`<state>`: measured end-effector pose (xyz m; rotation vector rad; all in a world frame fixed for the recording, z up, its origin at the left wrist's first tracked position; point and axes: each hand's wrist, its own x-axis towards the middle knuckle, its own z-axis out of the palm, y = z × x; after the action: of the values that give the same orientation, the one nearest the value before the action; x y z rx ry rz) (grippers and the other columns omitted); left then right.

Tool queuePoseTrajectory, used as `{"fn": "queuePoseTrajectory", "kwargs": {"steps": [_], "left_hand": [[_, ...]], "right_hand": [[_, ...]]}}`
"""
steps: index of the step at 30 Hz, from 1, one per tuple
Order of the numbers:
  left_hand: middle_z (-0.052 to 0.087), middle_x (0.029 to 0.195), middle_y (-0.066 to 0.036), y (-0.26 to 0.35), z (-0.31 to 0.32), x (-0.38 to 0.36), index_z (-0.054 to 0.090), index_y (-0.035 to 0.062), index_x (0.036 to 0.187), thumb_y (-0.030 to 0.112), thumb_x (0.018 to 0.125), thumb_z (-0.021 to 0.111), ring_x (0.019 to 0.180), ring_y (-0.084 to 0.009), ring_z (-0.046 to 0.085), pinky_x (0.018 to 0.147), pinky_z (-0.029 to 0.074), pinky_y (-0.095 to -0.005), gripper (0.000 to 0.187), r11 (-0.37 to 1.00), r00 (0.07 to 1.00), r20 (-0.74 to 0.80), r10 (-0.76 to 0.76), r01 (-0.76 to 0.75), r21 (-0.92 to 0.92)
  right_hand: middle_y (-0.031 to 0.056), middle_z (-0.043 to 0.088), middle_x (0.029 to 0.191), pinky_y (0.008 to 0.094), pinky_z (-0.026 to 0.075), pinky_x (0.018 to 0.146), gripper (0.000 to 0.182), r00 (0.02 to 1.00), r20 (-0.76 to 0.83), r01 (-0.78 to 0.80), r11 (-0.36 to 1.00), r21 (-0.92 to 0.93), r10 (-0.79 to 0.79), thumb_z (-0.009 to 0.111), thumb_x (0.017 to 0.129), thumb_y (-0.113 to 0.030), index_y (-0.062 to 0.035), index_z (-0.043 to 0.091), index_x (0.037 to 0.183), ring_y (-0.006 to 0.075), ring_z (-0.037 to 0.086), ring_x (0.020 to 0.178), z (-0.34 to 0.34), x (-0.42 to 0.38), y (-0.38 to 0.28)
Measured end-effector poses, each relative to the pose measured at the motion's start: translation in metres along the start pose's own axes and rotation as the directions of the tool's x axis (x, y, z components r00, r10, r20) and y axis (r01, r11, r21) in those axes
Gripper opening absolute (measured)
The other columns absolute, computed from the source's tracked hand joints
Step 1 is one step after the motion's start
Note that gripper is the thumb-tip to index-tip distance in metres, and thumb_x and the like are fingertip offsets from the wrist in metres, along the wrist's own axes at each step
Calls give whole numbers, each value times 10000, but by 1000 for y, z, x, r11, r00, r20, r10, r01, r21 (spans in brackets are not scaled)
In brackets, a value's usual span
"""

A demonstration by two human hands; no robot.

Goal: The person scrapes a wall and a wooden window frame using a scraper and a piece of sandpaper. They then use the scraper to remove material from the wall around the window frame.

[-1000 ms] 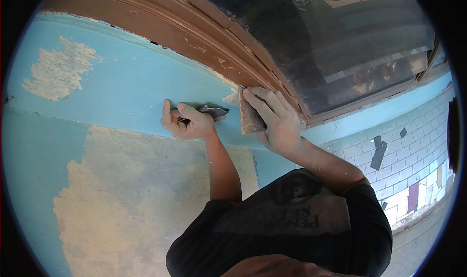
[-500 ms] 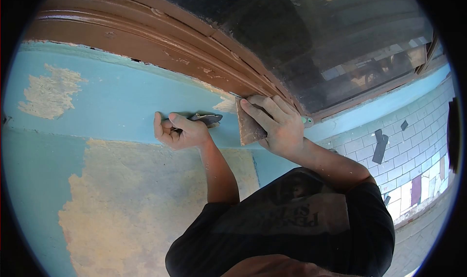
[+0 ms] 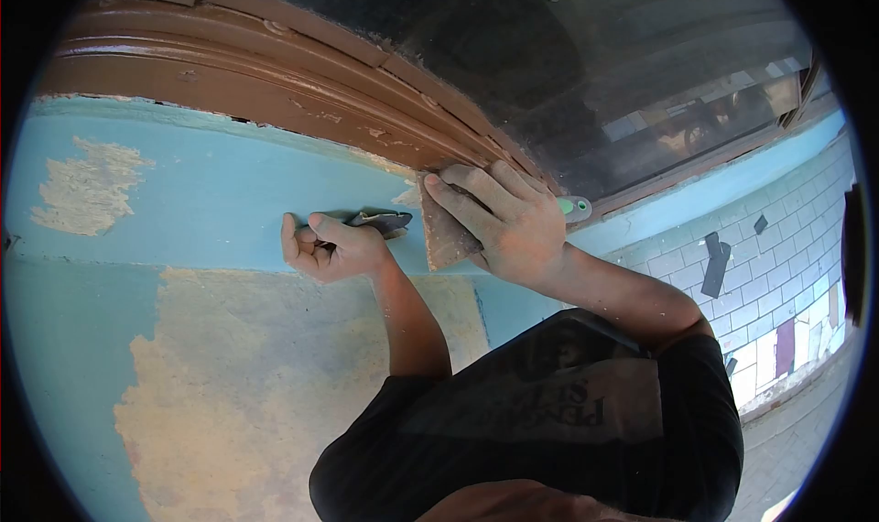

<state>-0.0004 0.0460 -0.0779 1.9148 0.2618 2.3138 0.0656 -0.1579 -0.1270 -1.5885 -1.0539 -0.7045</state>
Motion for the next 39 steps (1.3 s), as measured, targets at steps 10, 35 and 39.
{"fn": "queuePoseTrajectory", "kwargs": {"steps": [10,35,39], "left_hand": [[446,705,43,-1,1,2,614,-70,1205,311,1018,678,606,-52,429,546,344,-213,429,999,999,-11,31,-30,25],[431,703,47,-1,3,0,610,-53,1221,300,1017,681,612,-53,421,557,338,-213,414,999,1000,-6,30,-30,-19],[428,701,47,0,2,1,598,-54,1234,289,1024,668,609,-56,410,553,333,-216,409,1000,1000,-14,5,-5,-31]], "right_hand": [[0,606,1241,325,558,807,788,998,57,-14,998,53,11,860,561,-154,-97,668,1323,203,617,1000,-4,-7,6],[-2,635,1176,322,563,787,727,1000,-20,-1,989,149,4,861,588,-135,-118,692,1295,213,631,945,-3,21,-2],[-8,639,1161,328,560,773,722,999,-22,26,987,157,-23,857,587,-131,-113,693,1289,209,629,937,1,6,6]]}}
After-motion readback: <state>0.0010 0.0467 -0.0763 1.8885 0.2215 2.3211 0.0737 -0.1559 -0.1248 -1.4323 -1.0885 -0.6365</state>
